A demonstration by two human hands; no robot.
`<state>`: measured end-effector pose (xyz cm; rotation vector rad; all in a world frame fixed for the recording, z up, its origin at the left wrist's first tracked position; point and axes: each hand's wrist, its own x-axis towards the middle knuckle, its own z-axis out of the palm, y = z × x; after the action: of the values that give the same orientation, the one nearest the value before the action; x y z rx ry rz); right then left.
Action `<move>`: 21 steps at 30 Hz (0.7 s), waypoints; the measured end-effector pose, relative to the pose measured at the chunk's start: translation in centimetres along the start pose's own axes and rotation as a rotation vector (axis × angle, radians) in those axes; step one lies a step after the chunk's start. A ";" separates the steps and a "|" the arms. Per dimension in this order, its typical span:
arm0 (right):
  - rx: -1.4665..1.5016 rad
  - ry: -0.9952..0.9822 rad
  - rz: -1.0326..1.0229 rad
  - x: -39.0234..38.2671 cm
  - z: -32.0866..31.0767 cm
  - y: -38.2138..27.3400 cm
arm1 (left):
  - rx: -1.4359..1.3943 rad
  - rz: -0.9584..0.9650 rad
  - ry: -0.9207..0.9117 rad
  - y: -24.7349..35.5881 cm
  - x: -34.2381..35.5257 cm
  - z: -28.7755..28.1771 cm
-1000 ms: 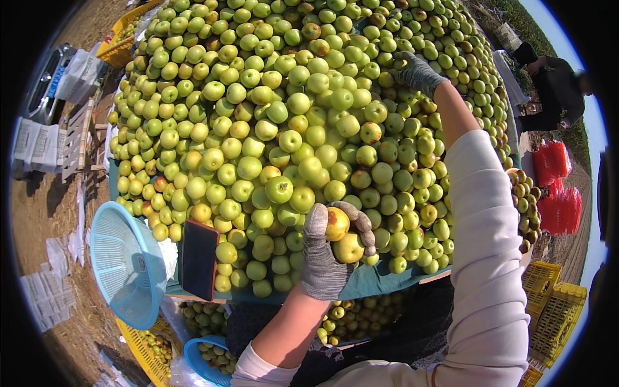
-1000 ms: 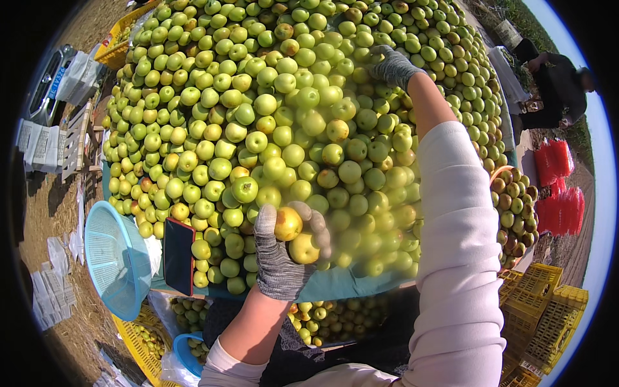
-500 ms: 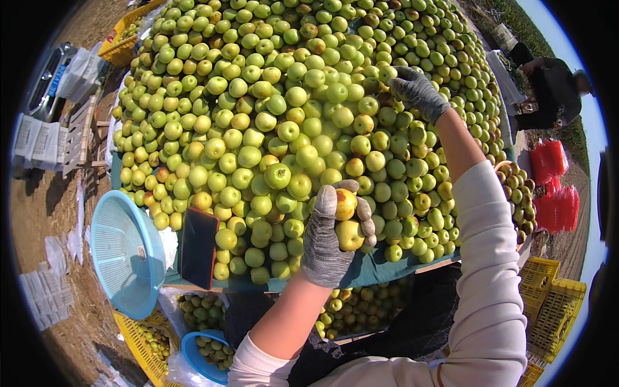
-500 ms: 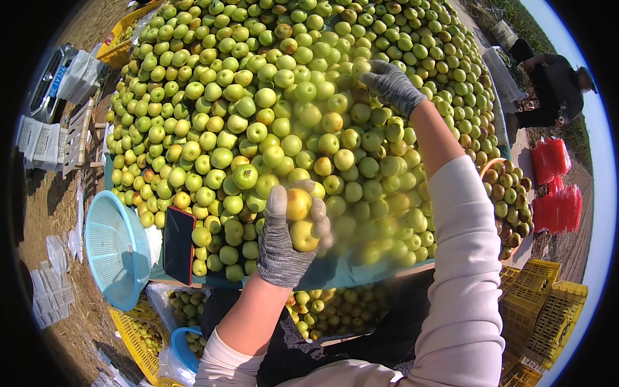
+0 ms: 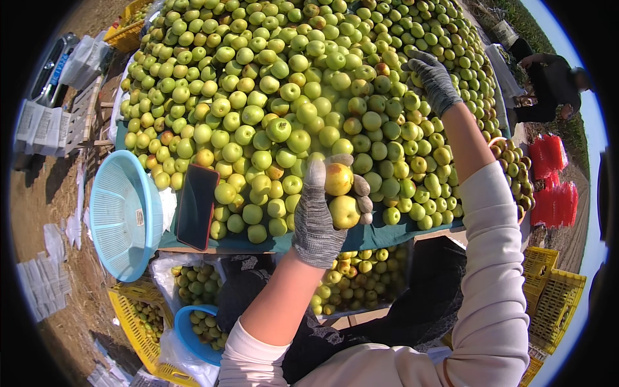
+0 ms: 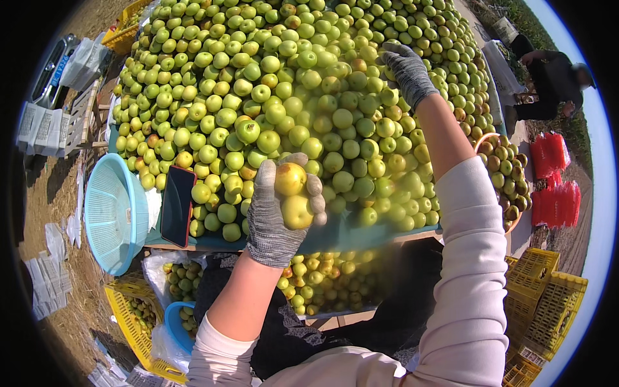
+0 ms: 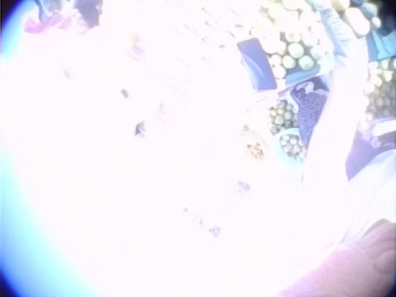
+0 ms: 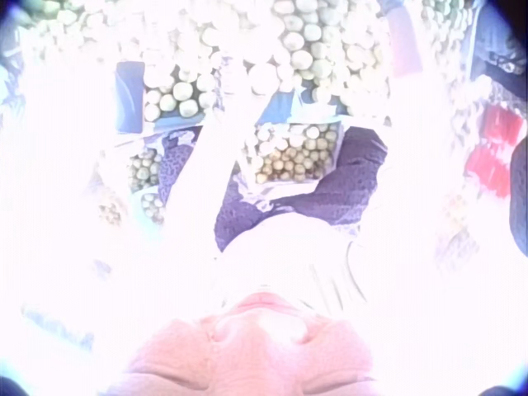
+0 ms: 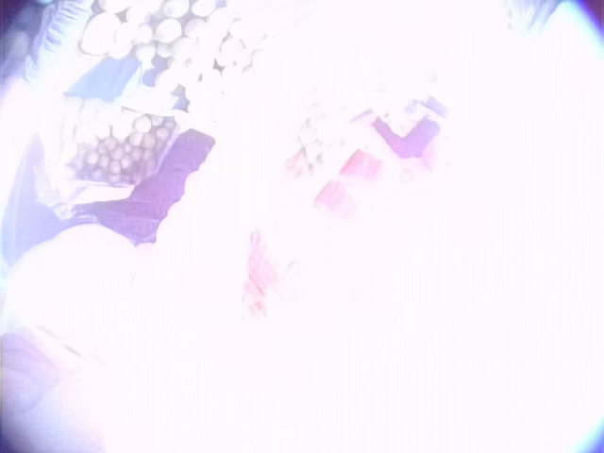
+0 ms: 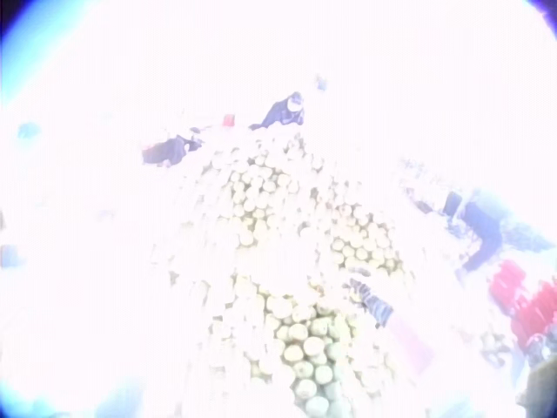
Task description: The person sits on the ground and sorts green apples from a large pile on a table into a white crate. They pick apples by hand, inspect them, and place them into the crate, occasionally using a blue basket to transfer apples.
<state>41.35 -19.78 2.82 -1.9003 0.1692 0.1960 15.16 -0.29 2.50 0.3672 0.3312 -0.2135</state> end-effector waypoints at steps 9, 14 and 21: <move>-0.328 -0.659 -0.590 -20.3 3.2 -1.1 | 0.288 0.014 0.031 -1.1 -3.7 -0.3; -0.582 -0.568 -0.831 -26.2 2.5 0.9 | 0.526 0.021 -0.103 -3.0 -7.3 -1.1; -0.265 -0.579 -0.458 -35.2 -1.7 4.0 | 0.629 -0.158 -0.101 -4.3 -12.9 -1.9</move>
<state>6.27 -21.99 7.36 -2.0047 -0.7054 0.4592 1.56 -1.61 3.99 0.9487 0.1858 -0.4920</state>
